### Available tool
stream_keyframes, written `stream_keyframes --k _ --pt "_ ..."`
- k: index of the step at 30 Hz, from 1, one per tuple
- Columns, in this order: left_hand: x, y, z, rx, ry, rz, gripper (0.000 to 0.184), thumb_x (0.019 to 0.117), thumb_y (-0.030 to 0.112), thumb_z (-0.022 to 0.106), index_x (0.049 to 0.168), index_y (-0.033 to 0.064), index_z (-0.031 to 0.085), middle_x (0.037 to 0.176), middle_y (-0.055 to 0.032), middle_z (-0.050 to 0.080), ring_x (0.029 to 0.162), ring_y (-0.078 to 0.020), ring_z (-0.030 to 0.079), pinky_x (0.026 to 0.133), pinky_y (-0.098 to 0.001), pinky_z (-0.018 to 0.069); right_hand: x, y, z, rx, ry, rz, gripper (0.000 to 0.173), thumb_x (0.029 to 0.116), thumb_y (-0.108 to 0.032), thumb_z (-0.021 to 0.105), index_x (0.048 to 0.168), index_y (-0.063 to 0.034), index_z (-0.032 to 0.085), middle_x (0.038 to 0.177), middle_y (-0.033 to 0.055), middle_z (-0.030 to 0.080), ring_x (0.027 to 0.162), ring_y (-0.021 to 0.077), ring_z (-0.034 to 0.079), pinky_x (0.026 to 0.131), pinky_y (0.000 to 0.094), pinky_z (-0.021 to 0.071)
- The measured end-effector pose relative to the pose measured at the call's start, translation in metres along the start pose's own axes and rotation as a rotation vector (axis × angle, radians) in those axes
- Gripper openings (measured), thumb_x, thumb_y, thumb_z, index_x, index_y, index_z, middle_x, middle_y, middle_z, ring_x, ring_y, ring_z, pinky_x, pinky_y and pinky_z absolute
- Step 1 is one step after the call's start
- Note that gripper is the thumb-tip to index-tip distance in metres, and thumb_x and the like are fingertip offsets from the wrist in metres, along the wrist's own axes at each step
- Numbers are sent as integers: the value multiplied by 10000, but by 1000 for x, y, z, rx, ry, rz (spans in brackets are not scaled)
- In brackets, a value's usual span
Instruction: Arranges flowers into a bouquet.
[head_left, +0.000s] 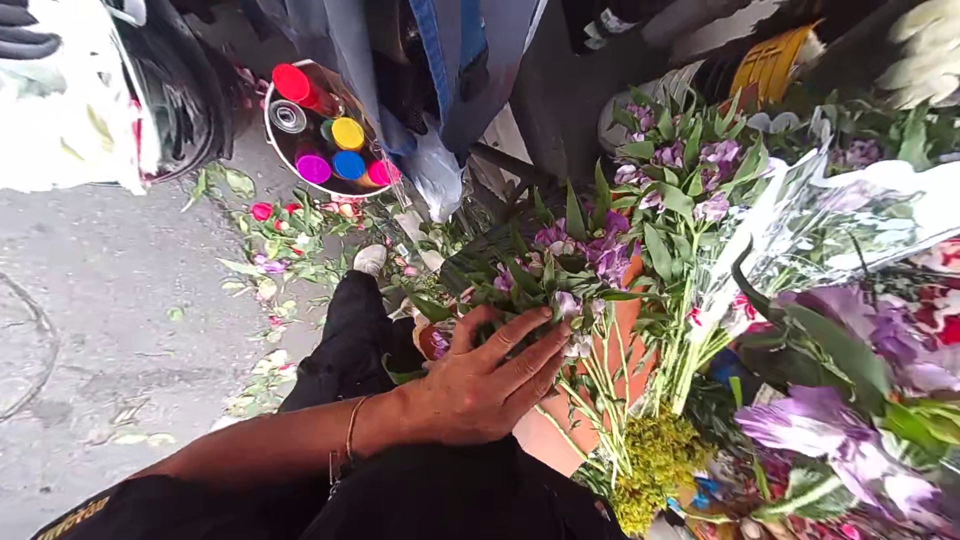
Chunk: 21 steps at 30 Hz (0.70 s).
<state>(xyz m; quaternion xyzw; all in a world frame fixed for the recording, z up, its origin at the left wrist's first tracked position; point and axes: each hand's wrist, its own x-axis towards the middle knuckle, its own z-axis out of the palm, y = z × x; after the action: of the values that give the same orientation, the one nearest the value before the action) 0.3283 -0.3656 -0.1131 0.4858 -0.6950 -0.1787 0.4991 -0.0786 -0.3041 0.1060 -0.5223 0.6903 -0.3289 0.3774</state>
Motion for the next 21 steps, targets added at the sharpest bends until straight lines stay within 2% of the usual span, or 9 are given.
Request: stream_keyframes --k 2,4,5,7,10,13,17,20,21 --pt "0 -1 0 -8 3 -4 295 1061 291 516 1257 126 662 1389 -53 649 1388 -249 476 1090 -482 285 18 11 29 -14 -3 10 247 875 -105 782 1075 -247 807 1096 -38 769 999 120 725 893 315 601" --pt "1 -2 -1 -12 -1 -5 285 1056 271 523 1258 131 667 1388 -48 650 1383 -248 479 1081 -480 290 34 33 71 -65 38 28 218 830 -197 825 1018 -307 826 1050 -107 768 956 40 709 851 224 590" --pt "1 -3 -1 -18 -1 -5 277 1055 249 521 1256 131 672 1384 -48 653 1379 -248 483 1077 -478 293 38 47 89 -81 36 31 203 838 -183 818 1008 -292 828 1042 -110 765 949 29 705 845 209 588" --pt "1 -4 -3 -28 0 -7 269 1054 189 502 1250 132 676 1374 -48 661 1371 -249 494 1078 -479 300 39 79 108 -102 26 39 206 849 -56 764 983 -200 827 1037 -62 773 957 58 712 863 229 592" --pt "1 -5 -5 -42 -1 4 275 1058 197 501 1251 120 680 1365 -58 664 1362 -261 500 1080 -480 305 28 114 108 -176 10 18 253 827 47 722 968 -140 818 1068 -32 771 1012 85 711 906 251 590" --pt "3 -5 -7 -56 -18 27 282 1059 233 521 1251 107 684 1364 -64 665 1365 -265 499 1081 -484 306 25 118 103 -203 -13 -14 260 838 22 738 987 -173 823 1131 -47 753 1070 85 694 933 244 579" --pt "5 -4 -9 -76 -15 49 294 1051 263 544 1255 104 685 1351 -69 673 1369 -273 503 1100 -488 312 31 112 107 -264 -43 -69 249 860 -11 737 1014 -186 824 1141 -58 745 1076 77 688 936 235 575" --pt "4 -4 -11 -107 -6 68 310 1047 296 554 1237 91 686 1327 -84 683 1369 -283 511 1131 -500 311 33 113 110 -354 -67 -131 201 882 -92 752 1033 -204 821 1148 -78 745 1092 61 681 958 229 562" --pt "3 -4 -12 -118 -6 77 315 1045 296 559 1235 80 688 1323 -93 684 1367 -291 514 1137 -506 314 32 112 112 -363 -53 -141 211 881 -72 746 1037 -194 820 1145 -75 744 1089 61 681 961 228 561"
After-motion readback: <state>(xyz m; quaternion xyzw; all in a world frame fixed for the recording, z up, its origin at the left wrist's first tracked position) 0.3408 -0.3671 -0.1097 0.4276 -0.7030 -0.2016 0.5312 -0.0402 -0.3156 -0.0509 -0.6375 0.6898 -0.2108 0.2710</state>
